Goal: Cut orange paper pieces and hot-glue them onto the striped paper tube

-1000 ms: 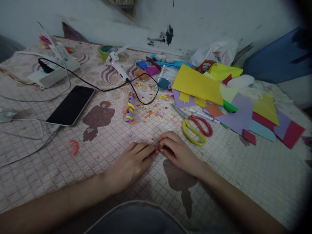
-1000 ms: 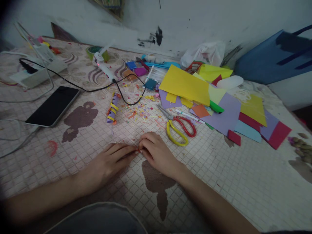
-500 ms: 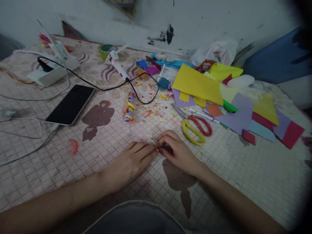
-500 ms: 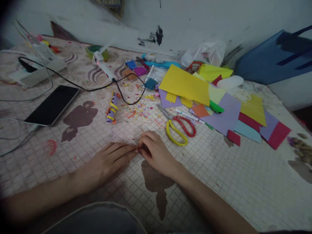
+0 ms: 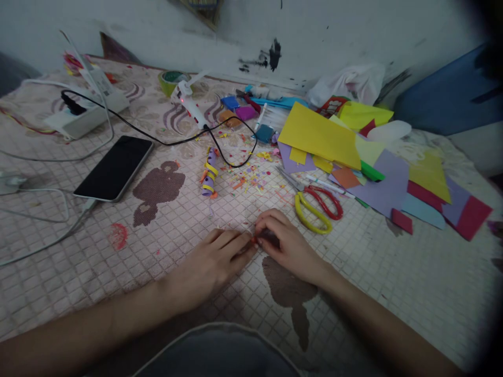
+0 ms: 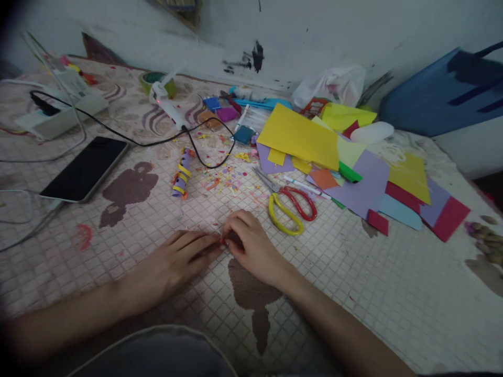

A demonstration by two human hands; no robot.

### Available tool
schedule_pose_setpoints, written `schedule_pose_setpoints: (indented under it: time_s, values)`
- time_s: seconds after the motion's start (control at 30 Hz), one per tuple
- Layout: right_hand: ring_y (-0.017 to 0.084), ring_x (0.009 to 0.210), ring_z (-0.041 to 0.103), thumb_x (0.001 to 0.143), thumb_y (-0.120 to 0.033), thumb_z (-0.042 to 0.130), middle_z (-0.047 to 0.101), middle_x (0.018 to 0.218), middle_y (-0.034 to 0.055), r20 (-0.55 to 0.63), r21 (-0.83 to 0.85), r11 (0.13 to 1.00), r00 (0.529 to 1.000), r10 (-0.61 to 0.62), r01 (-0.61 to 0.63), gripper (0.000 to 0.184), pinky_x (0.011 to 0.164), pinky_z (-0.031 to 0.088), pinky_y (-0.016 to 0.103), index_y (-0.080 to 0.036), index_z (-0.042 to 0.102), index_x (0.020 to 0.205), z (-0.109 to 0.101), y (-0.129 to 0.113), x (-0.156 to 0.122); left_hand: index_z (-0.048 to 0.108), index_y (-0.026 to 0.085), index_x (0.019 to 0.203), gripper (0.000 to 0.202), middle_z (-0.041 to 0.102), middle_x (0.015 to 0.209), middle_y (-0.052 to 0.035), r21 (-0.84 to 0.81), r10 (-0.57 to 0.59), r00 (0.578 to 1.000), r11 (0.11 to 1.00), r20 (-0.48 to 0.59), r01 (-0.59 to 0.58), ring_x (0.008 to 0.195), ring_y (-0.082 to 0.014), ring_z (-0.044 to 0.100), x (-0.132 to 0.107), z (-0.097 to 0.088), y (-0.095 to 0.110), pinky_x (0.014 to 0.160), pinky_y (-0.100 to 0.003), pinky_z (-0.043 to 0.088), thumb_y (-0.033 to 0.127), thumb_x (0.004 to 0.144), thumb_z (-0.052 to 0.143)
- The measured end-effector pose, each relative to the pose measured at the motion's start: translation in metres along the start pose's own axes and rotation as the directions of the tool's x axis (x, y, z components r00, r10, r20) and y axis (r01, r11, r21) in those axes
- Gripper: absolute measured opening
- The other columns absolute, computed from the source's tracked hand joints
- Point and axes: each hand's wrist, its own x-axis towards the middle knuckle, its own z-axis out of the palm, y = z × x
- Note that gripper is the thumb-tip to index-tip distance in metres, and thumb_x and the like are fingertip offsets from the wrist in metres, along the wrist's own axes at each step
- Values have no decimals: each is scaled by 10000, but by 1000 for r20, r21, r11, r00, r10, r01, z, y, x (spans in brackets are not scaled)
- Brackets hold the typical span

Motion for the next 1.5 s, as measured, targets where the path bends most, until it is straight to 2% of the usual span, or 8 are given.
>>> schedule_pose_setpoints:
  time_s: [0.3,0.5,0.77,1.03,1.2,1.33,1.4,1.5]
  values:
    - [187,915,504,770,-20,506,522,934,38,-6,5,1000,1000,-4,4,207,801,430,338,-212,506,849,1,1,-1,480,114,1227,342,569,1152,-113,-12,2,1000,1000,-15,-2,1055,-232,488,1,-1,1,857,-378,417,141,895,400]
    - [185,909,506,765,-32,518,526,933,40,-12,-10,1000,1000,-3,3,194,798,436,336,-209,511,844,2,1,0,465,108,1247,357,545,1218,-119,-31,-11,1000,999,-20,10,1059,-219,484,0,0,1,858,-367,421,144,904,373]
    - [182,914,507,771,-23,512,522,933,39,-2,25,1000,1000,0,0,200,813,432,338,-207,517,849,-1,0,0,530,85,1169,310,558,1205,-109,52,4,1000,999,20,-5,1046,-250,488,2,-2,4,845,-377,418,158,885,429]
    - [180,923,506,772,-31,530,520,934,35,3,41,999,1000,2,-2,209,819,431,334,-212,516,877,-3,-1,0,532,103,1167,304,571,1185,-108,26,-15,1000,1000,22,14,1042,-243,501,3,-2,5,830,-380,433,155,884,433]
    - [183,932,502,773,-45,539,510,935,40,-34,17,999,999,34,-33,180,826,423,333,-206,515,847,3,-1,0,536,115,1156,294,596,1156,-95,-123,-42,996,992,-73,33,1031,-232,512,1,1,0,833,-385,449,136,873,460]
    - [186,942,502,744,-21,529,508,939,41,-40,8,999,999,36,-36,200,835,415,335,-202,524,828,4,-2,0,570,140,1074,234,623,1087,-66,-412,-195,959,906,-205,96,1005,-175,527,2,7,-7,879,-332,451,110,857,488]
    - [189,938,502,729,-19,533,511,934,40,-46,6,999,998,37,-37,207,828,416,338,-203,527,824,5,-3,1,583,145,1049,225,627,1051,-60,-509,-261,942,852,-209,123,987,-159,538,5,8,-9,879,-311,456,93,850,490]
    - [185,913,507,724,-18,537,510,912,33,-40,4,999,998,43,-43,206,811,422,333,-205,524,811,4,-3,1,610,156,977,196,636,984,-49,-548,-299,935,823,-189,152,940,-153,559,11,8,-13,855,-302,466,77,833,502]
